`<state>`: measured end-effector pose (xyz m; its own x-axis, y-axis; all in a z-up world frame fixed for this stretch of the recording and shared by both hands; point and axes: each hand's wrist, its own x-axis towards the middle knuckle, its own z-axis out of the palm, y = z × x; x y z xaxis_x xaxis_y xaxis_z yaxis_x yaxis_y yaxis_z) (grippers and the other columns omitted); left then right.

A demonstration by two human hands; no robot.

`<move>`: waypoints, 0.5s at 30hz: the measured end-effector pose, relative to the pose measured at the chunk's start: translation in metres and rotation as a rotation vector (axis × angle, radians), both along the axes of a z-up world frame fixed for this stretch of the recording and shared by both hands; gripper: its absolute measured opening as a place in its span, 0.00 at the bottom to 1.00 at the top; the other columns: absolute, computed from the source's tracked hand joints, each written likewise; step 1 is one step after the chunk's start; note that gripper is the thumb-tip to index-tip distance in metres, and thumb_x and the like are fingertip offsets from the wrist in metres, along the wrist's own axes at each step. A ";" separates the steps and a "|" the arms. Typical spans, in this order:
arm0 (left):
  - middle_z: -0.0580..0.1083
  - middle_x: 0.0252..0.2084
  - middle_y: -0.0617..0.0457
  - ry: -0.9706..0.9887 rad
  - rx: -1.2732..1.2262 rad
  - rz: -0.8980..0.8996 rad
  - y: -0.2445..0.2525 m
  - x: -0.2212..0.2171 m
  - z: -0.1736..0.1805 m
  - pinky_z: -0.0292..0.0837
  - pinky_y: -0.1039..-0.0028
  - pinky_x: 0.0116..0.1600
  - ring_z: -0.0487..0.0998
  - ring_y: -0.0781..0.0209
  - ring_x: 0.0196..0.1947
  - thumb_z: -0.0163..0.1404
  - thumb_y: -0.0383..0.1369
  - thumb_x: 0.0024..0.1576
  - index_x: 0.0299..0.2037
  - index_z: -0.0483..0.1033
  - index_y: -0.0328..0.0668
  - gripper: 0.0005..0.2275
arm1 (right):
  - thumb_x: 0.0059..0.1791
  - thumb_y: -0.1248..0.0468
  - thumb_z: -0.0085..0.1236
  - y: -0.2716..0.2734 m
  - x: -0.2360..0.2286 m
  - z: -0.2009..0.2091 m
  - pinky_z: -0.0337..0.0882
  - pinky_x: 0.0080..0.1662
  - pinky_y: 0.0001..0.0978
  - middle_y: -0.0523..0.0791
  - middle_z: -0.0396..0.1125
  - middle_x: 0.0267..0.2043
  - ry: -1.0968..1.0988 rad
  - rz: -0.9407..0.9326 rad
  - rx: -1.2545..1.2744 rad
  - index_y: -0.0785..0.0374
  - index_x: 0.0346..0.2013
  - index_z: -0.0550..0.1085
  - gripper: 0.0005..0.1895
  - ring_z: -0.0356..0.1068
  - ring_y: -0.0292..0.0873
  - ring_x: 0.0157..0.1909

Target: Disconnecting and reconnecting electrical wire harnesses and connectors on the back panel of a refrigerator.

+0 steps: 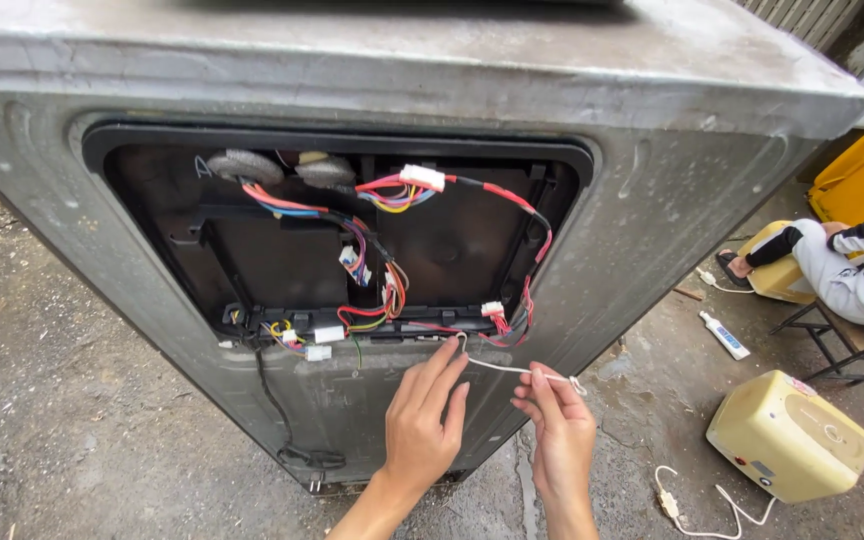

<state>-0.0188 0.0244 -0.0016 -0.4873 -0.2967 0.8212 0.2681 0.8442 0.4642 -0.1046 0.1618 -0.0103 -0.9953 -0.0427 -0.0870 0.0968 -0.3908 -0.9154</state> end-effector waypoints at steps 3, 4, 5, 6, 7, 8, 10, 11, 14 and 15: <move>0.73 0.64 0.50 0.000 -0.027 0.026 -0.002 -0.005 -0.008 0.78 0.67 0.50 0.79 0.53 0.47 0.50 0.27 0.63 0.56 0.77 0.37 0.12 | 0.52 0.69 0.58 0.006 -0.001 -0.006 0.75 0.43 0.35 0.53 0.72 0.47 0.026 -0.059 0.006 0.75 0.42 0.77 0.09 0.72 0.46 0.38; 0.73 0.64 0.50 -0.004 -0.028 0.022 -0.003 -0.004 -0.007 0.78 0.67 0.50 0.79 0.53 0.47 0.50 0.27 0.63 0.56 0.77 0.37 0.12 | 0.52 0.69 0.58 0.007 -0.001 -0.009 0.75 0.43 0.35 0.53 0.72 0.47 0.021 -0.063 0.005 0.75 0.42 0.77 0.09 0.72 0.46 0.38; 0.73 0.64 0.52 -0.043 -0.039 0.034 -0.005 -0.003 -0.006 0.77 0.67 0.49 0.79 0.54 0.46 0.50 0.28 0.63 0.56 0.77 0.37 0.13 | 0.52 0.68 0.58 0.008 0.000 -0.011 0.75 0.43 0.35 0.52 0.73 0.48 0.011 -0.091 -0.002 0.74 0.41 0.77 0.09 0.71 0.44 0.38; 0.72 0.65 0.53 -0.076 -0.051 0.045 -0.006 -0.004 -0.005 0.77 0.67 0.48 0.78 0.55 0.46 0.50 0.28 0.63 0.57 0.76 0.38 0.13 | 0.53 0.66 0.58 0.010 -0.002 -0.013 0.75 0.43 0.34 0.51 0.73 0.49 0.008 -0.121 -0.009 0.72 0.41 0.77 0.09 0.71 0.43 0.38; 0.72 0.65 0.53 -0.074 -0.052 0.039 -0.007 -0.002 -0.006 0.77 0.67 0.48 0.78 0.55 0.46 0.50 0.28 0.63 0.57 0.76 0.38 0.13 | 0.53 0.66 0.58 0.011 0.000 -0.016 0.75 0.43 0.34 0.51 0.73 0.49 0.009 -0.127 -0.011 0.72 0.41 0.77 0.09 0.71 0.43 0.38; 0.71 0.67 0.54 -0.119 -0.055 0.031 -0.008 -0.001 -0.007 0.76 0.67 0.46 0.78 0.55 0.47 0.49 0.30 0.63 0.56 0.77 0.39 0.13 | 0.53 0.67 0.57 0.011 0.002 -0.018 0.74 0.43 0.35 0.52 0.73 0.49 0.019 -0.144 -0.027 0.72 0.43 0.76 0.09 0.71 0.43 0.39; 0.70 0.68 0.56 -0.170 -0.058 0.020 -0.011 0.001 -0.007 0.75 0.66 0.45 0.77 0.55 0.48 0.49 0.31 0.62 0.56 0.77 0.39 0.14 | 0.53 0.67 0.56 0.009 0.005 -0.022 0.74 0.44 0.35 0.52 0.72 0.49 0.023 -0.165 -0.041 0.73 0.45 0.75 0.09 0.71 0.43 0.40; 0.69 0.69 0.54 -0.168 -0.043 -0.019 -0.012 0.002 -0.005 0.76 0.66 0.46 0.77 0.55 0.48 0.49 0.30 0.62 0.57 0.77 0.37 0.14 | 0.53 0.67 0.56 0.008 0.007 -0.022 0.74 0.43 0.33 0.52 0.73 0.49 0.020 -0.183 -0.041 0.72 0.44 0.75 0.09 0.71 0.43 0.40; 0.69 0.69 0.51 -0.151 -0.003 -0.080 -0.011 0.010 0.001 0.77 0.66 0.49 0.78 0.53 0.49 0.49 0.29 0.63 0.56 0.76 0.36 0.13 | 0.53 0.68 0.56 0.002 0.019 -0.030 0.75 0.44 0.34 0.54 0.73 0.52 0.029 -0.168 -0.036 0.71 0.43 0.75 0.08 0.72 0.44 0.44; 0.69 0.68 0.49 -0.124 0.023 -0.103 -0.011 0.010 0.005 0.77 0.65 0.51 0.78 0.51 0.50 0.48 0.29 0.63 0.56 0.76 0.36 0.13 | 0.53 0.70 0.54 -0.002 0.019 -0.032 0.76 0.46 0.38 0.56 0.73 0.55 0.053 -0.134 -0.031 0.72 0.42 0.74 0.06 0.73 0.46 0.47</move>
<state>-0.0087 0.0130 0.0036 -0.6130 -0.2582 0.7467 0.2920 0.8041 0.5178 -0.0856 0.1603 -0.0425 -0.9954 0.0890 -0.0347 -0.0064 -0.4253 -0.9050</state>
